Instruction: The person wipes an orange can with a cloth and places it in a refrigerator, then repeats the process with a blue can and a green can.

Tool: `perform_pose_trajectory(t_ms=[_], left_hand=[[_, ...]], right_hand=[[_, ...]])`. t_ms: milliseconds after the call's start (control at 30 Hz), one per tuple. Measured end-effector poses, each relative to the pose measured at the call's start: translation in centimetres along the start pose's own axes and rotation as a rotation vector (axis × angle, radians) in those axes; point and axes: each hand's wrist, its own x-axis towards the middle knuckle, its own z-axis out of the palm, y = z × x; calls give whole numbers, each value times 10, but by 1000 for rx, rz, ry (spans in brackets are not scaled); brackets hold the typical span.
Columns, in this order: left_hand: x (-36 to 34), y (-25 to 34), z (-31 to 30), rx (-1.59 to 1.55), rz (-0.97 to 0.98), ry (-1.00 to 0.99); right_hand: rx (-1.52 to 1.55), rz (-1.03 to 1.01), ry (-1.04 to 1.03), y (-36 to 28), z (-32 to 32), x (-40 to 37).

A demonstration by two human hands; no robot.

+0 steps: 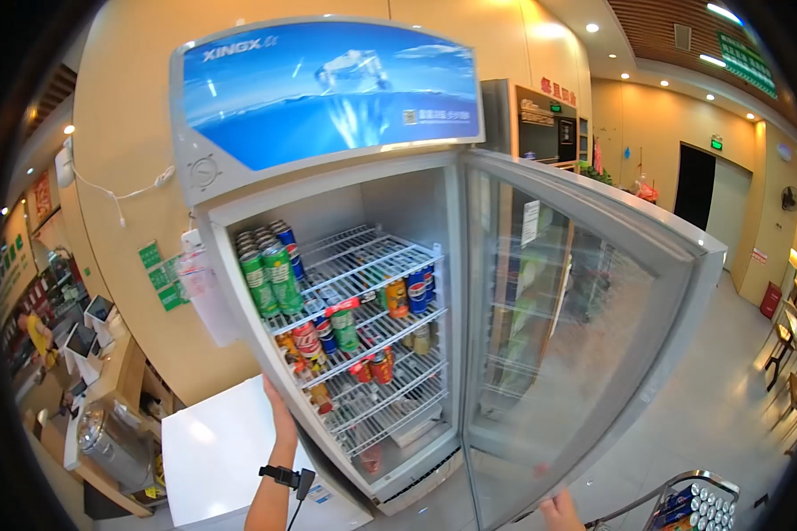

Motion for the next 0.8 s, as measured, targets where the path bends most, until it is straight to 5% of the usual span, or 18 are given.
perform_pose_trajectory(t_ms=[100, 167, 333, 600, 800], left_hand=[[1, 6, -15, -101, 2, -75], [1, 12, -19, -154, 30, -171], [5, 6, -34, -337, -31, -221], [8, 11, -41, -431, -164, -220], [10, -36, -50, -356, -10, -145]], right_hand=[[-624, -102, -175, -20, 59, 9], [-496, -448, 52, -98, 107, 56], [-427, -643, 116, -122, 241, 115], [-546, -650, 249, -131, 391, 198], [-512, -548, 221, -141, 442, 236]])
